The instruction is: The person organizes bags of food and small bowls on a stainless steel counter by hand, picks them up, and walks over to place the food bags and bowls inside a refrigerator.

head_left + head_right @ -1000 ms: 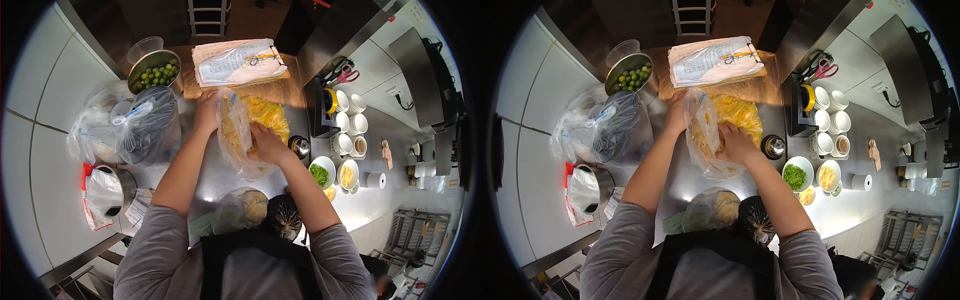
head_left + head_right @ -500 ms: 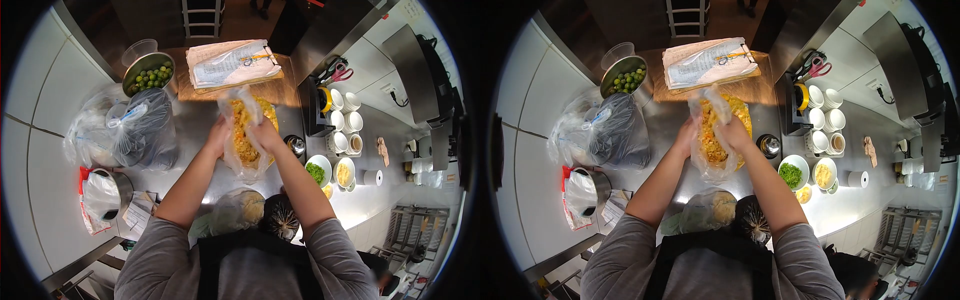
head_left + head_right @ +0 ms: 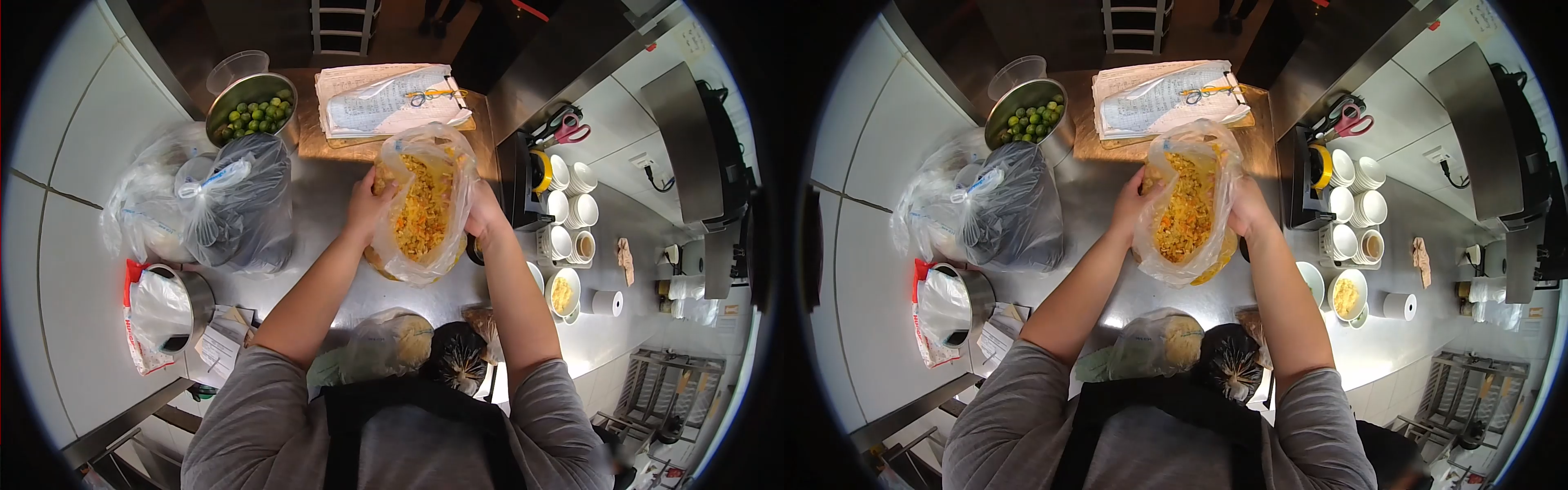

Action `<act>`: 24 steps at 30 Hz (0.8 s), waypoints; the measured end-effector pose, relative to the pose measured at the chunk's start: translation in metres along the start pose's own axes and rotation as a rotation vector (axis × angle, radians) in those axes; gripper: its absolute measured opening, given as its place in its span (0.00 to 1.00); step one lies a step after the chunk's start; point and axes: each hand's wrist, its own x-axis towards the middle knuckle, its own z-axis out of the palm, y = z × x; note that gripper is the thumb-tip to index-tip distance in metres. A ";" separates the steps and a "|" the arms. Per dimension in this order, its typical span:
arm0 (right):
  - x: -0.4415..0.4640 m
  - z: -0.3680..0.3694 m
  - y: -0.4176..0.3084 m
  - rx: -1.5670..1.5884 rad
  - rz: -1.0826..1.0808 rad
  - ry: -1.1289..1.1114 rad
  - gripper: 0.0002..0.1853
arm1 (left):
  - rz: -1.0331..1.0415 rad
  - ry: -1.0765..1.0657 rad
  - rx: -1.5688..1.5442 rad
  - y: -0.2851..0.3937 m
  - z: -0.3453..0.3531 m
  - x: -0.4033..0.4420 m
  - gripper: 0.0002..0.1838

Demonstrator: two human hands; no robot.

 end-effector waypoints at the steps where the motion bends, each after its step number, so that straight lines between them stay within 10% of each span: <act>1: 0.003 0.000 -0.001 -0.002 -0.001 -0.002 0.25 | 0.013 0.023 -0.014 -0.018 -0.004 0.011 0.24; 4: 0.009 -0.003 -0.007 0.184 -0.019 0.046 0.19 | 0.038 0.073 0.011 -0.024 -0.014 0.021 0.20; 15: 0.013 -0.022 -0.014 -0.794 -0.559 0.052 0.14 | 0.039 -0.085 -0.390 0.031 0.003 0.022 0.17; 22: 0.023 -0.024 -0.019 -0.766 -0.567 0.096 0.13 | 0.058 -0.009 0.275 0.031 -0.004 0.055 0.26; 24: 0.029 -0.024 -0.018 -0.692 -0.536 0.129 0.13 | 0.377 -0.051 0.648 0.034 -0.007 0.062 0.20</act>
